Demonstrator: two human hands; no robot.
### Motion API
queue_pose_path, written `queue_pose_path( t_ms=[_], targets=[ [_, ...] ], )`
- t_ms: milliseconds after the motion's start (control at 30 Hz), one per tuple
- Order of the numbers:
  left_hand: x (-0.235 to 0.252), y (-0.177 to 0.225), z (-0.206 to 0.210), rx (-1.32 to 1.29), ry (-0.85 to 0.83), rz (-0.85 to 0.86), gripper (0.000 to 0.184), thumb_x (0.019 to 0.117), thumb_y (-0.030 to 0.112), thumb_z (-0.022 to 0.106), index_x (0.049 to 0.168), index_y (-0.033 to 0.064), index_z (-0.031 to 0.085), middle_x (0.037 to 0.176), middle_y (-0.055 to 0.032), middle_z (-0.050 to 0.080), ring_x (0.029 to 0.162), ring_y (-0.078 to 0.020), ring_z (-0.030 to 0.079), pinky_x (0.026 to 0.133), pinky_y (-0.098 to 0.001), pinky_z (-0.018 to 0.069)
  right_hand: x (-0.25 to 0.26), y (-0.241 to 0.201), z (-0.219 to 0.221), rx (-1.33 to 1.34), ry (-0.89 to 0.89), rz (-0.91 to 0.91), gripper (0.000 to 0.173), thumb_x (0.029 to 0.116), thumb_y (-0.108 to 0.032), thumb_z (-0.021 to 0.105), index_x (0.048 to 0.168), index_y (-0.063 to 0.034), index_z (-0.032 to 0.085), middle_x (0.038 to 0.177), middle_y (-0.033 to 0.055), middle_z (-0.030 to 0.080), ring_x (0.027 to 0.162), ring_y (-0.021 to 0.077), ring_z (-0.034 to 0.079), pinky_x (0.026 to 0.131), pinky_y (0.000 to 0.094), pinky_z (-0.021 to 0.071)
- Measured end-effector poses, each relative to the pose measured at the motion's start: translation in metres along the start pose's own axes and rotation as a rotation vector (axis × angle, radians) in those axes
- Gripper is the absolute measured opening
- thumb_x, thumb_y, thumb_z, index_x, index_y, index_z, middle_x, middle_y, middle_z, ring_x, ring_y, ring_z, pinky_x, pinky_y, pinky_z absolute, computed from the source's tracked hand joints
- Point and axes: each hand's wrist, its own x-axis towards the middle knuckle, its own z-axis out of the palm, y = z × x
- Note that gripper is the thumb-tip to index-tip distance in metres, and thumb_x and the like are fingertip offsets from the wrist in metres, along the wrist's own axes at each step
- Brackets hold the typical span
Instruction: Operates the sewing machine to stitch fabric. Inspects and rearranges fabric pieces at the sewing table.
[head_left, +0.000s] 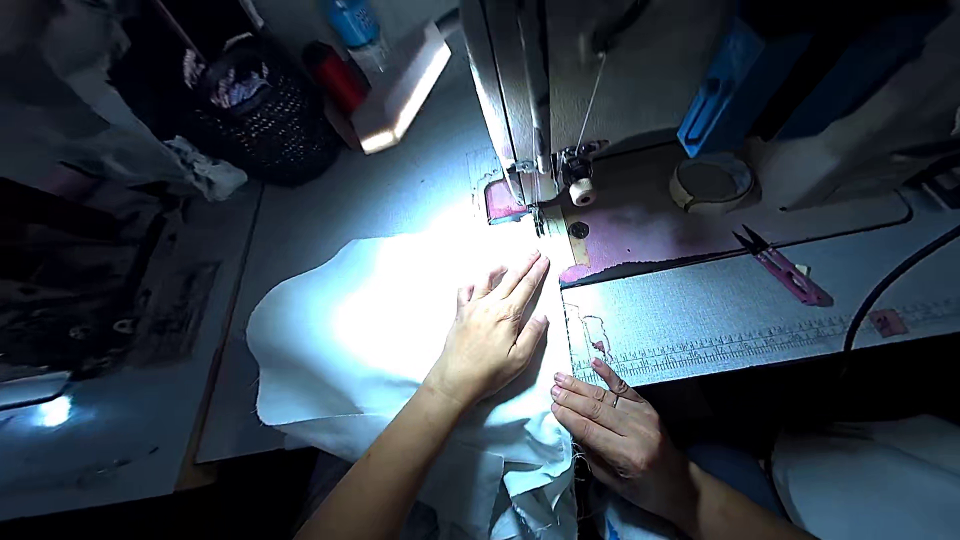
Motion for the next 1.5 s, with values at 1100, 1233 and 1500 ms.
queue_pose_path(
  t_ms=[1100, 1233, 1500],
  targets=[
    [0.034, 0.028, -0.028, -0.176, 0.045, -0.358, 0.015, 0.0927, 0.019, 0.072, 0.089, 0.0047, 0.07, 0.078, 0.0005, 0.067, 0.069, -0.0015, 0.064, 0.063, -0.0202, 0.0532, 0.07, -0.04, -0.001, -0.126, -0.045, -0.067, 0.033, 0.0961, 0.007, 0.05, 0.072, -0.0041, 0.069, 0.071, 0.0069, 0.068, 0.076, 0.0224, 0.07, 0.113, 0.047, 0.0413],
    [0.034, 0.021, -0.031, -0.393, 0.062, -0.499, 0.014, 0.0988, 0.009, 0.066, 0.086, 0.0041, 0.072, 0.07, 0.0059, 0.064, 0.06, 0.0041, 0.057, 0.058, -0.0126, 0.0469, 0.075, -0.04, 0.004, -0.091, -0.058, -0.103, 0.035, 0.0974, 0.006, 0.048, 0.071, -0.005, 0.068, 0.068, 0.0065, 0.065, 0.071, 0.022, 0.067, 0.11, 0.0492, 0.0405],
    [0.035, 0.03, -0.019, -0.177, 0.127, -0.305, 0.025, 0.0939, 0.017, 0.063, 0.116, 0.0074, 0.059, 0.068, 0.0064, 0.059, 0.054, 0.0053, 0.055, 0.051, -0.0116, 0.0455, 0.08, -0.046, 0.012, -0.117, -0.041, -0.068, 0.035, 0.0954, 0.008, 0.049, 0.07, -0.0046, 0.069, 0.065, 0.0067, 0.064, 0.064, 0.0216, 0.066, 0.111, 0.049, 0.041]
  ],
)
